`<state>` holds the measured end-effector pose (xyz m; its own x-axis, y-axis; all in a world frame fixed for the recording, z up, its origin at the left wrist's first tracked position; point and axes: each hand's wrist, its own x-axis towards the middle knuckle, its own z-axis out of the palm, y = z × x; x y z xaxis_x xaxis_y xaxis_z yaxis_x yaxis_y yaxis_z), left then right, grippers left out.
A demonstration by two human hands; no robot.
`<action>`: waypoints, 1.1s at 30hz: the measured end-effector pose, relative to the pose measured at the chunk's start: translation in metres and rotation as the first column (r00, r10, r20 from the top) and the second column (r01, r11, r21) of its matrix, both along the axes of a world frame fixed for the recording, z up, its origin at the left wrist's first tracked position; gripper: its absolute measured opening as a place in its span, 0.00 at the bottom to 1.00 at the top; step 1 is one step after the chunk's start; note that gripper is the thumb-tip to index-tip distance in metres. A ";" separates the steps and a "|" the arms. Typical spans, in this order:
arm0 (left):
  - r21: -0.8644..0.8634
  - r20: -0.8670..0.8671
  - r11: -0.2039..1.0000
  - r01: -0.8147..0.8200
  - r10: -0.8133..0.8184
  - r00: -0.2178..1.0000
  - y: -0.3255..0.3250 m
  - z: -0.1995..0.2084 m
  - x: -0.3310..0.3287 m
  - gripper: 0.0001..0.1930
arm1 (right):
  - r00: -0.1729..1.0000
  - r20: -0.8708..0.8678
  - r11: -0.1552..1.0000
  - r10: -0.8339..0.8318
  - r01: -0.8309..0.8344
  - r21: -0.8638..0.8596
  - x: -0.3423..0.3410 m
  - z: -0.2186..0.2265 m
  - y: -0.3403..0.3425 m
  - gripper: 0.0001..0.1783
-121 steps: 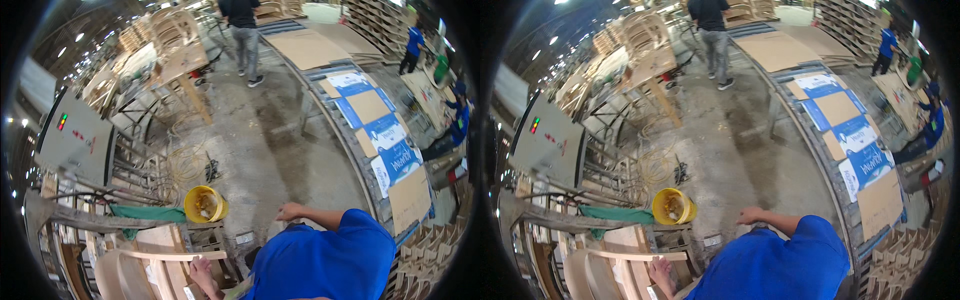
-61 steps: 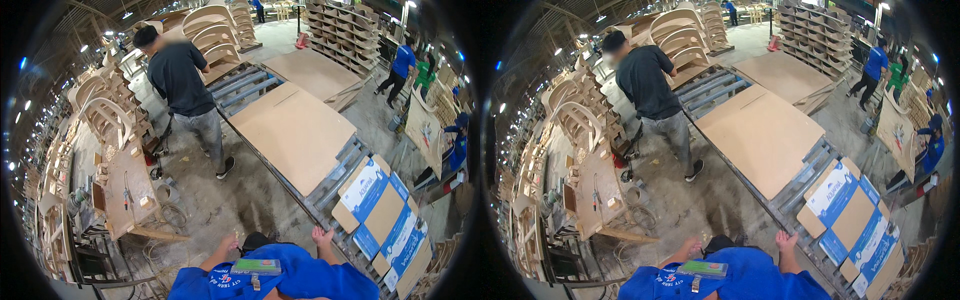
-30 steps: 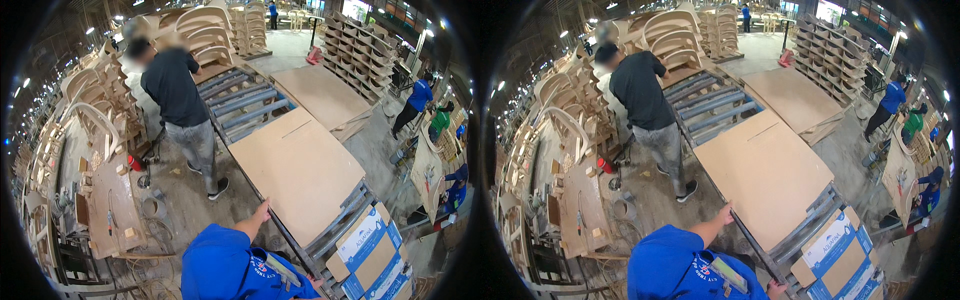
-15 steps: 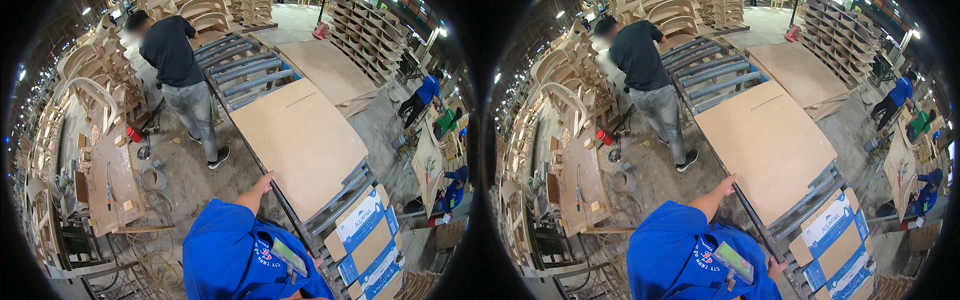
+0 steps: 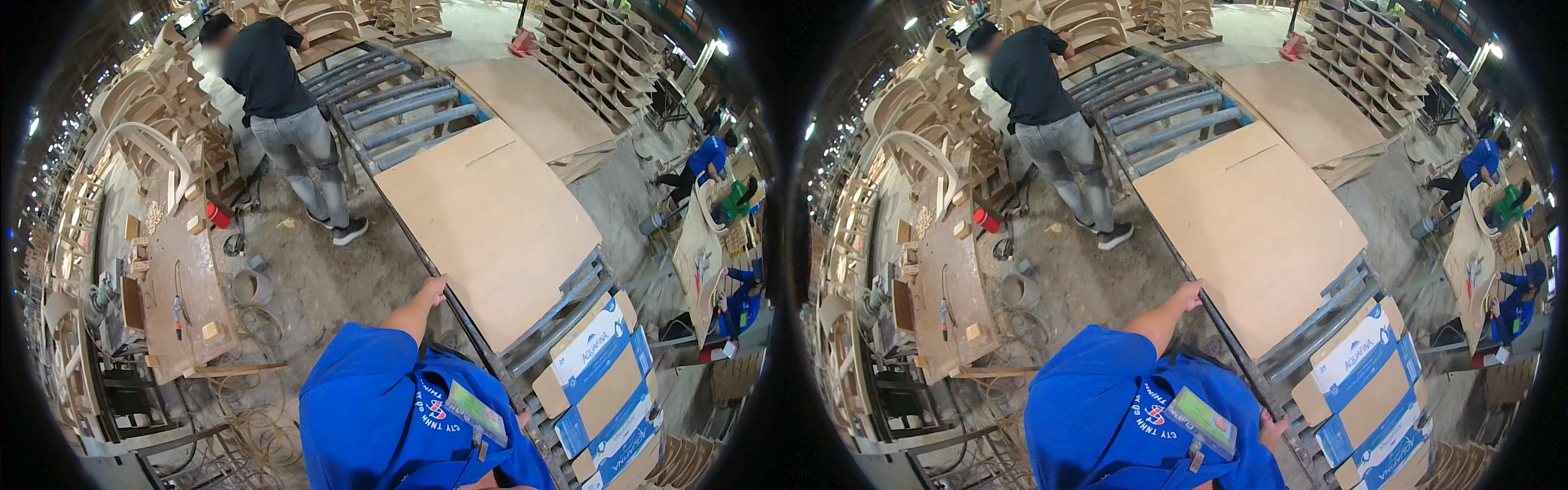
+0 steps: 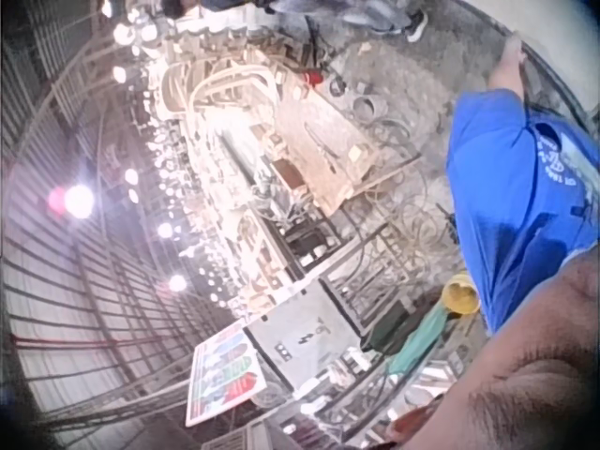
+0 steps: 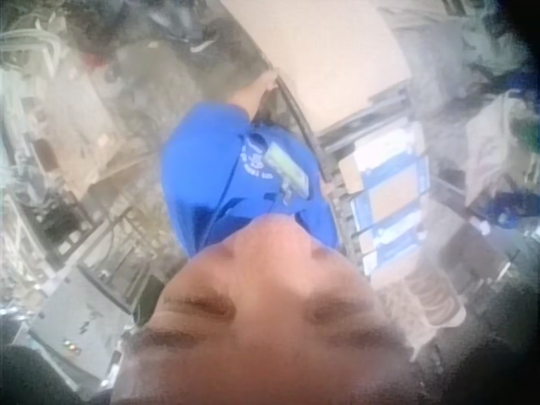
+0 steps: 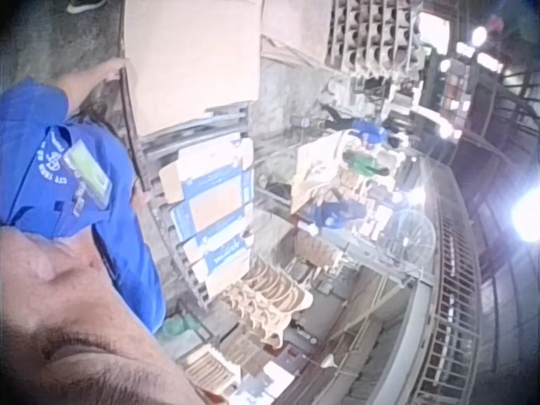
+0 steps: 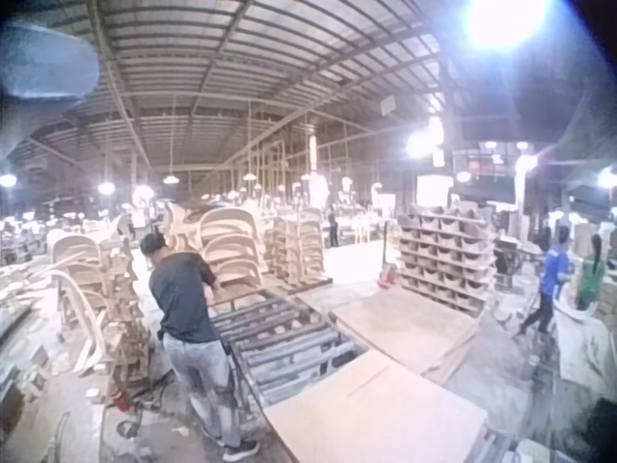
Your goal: The person assembles wooden chair frames by picking up frames and curved backrest pieces, placing them on a jig, and pressing them together. The person repeats this process for multiple units, moving finished frames aside.
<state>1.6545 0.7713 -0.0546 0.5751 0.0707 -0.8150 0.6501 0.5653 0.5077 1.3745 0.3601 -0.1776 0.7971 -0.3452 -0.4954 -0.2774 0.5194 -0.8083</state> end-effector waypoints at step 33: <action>0.119 0.025 0.986 0.120 -0.124 0.992 -0.037 0.025 0.014 0.23 | 0.683 -0.479 0.435 -0.551 0.725 0.534 -0.038 -0.012 0.001 0.25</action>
